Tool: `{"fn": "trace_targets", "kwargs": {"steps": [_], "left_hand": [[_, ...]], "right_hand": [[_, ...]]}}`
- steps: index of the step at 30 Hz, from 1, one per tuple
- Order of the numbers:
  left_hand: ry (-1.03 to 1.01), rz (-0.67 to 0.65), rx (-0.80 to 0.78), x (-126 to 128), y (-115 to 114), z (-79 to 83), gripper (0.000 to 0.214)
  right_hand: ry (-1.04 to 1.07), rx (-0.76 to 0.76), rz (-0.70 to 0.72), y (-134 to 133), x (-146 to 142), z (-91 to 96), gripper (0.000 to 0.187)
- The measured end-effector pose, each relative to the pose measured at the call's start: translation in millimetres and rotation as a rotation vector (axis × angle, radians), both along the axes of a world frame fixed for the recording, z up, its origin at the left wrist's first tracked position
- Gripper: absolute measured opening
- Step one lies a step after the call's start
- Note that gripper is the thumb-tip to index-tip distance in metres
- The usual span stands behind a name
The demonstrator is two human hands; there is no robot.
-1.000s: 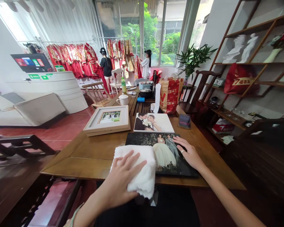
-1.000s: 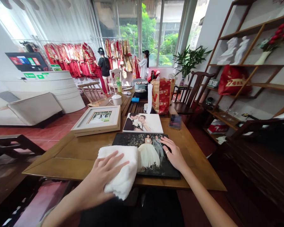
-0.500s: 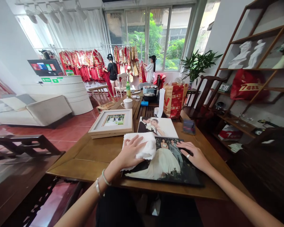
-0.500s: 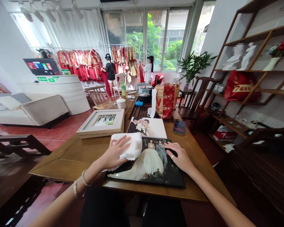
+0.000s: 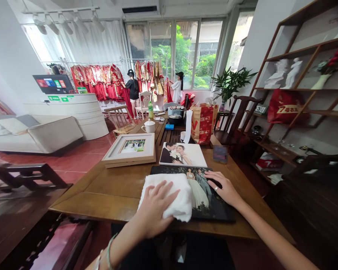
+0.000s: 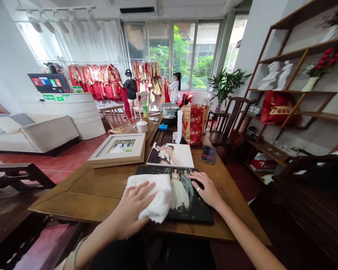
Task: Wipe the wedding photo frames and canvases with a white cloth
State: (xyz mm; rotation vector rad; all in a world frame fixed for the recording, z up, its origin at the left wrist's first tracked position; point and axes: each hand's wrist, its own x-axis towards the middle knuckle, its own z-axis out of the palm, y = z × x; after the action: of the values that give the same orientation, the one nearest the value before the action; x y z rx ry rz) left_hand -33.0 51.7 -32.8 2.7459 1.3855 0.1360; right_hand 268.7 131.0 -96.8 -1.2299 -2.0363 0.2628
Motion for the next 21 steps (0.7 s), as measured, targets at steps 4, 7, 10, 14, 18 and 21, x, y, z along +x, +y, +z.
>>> {"fn": "trace_targets", "kwargs": {"steps": [4, 7, 10, 14, 18, 21], "left_hand": [[0.021, 0.056, -0.002, -3.4, 49.9, 6.0, 0.068], [0.042, 0.119, 0.022, -5.3, 74.8, 4.6, 0.068], [0.047, 0.180, 0.073, -4.0, 74.3, 0.4, 0.052], [0.029, 0.238, 0.097, 1.6, 36.8, -5.7, 0.054], [0.017, 0.173, 0.019, 5.0, -14.4, -15.4, 0.074], [-0.017, 0.055, 0.011, 3.8, -33.6, -18.5, 0.082]], "right_hand": [[-0.007, 0.018, 0.021, 0.5, 0.7, 0.5, 0.026], [-0.005, 0.024, 0.029, 0.0, 0.9, 1.3, 0.025], [0.005, 0.023, 0.030, -0.7, 0.6, 2.4, 0.025], [0.013, 0.021, 0.032, -1.1, -0.2, 3.0, 0.026], [0.024, 0.026, 0.031, -1.3, -0.8, 2.6, 0.026], [0.024, 0.022, 0.037, -1.4, -0.7, 2.6, 0.027]]}}
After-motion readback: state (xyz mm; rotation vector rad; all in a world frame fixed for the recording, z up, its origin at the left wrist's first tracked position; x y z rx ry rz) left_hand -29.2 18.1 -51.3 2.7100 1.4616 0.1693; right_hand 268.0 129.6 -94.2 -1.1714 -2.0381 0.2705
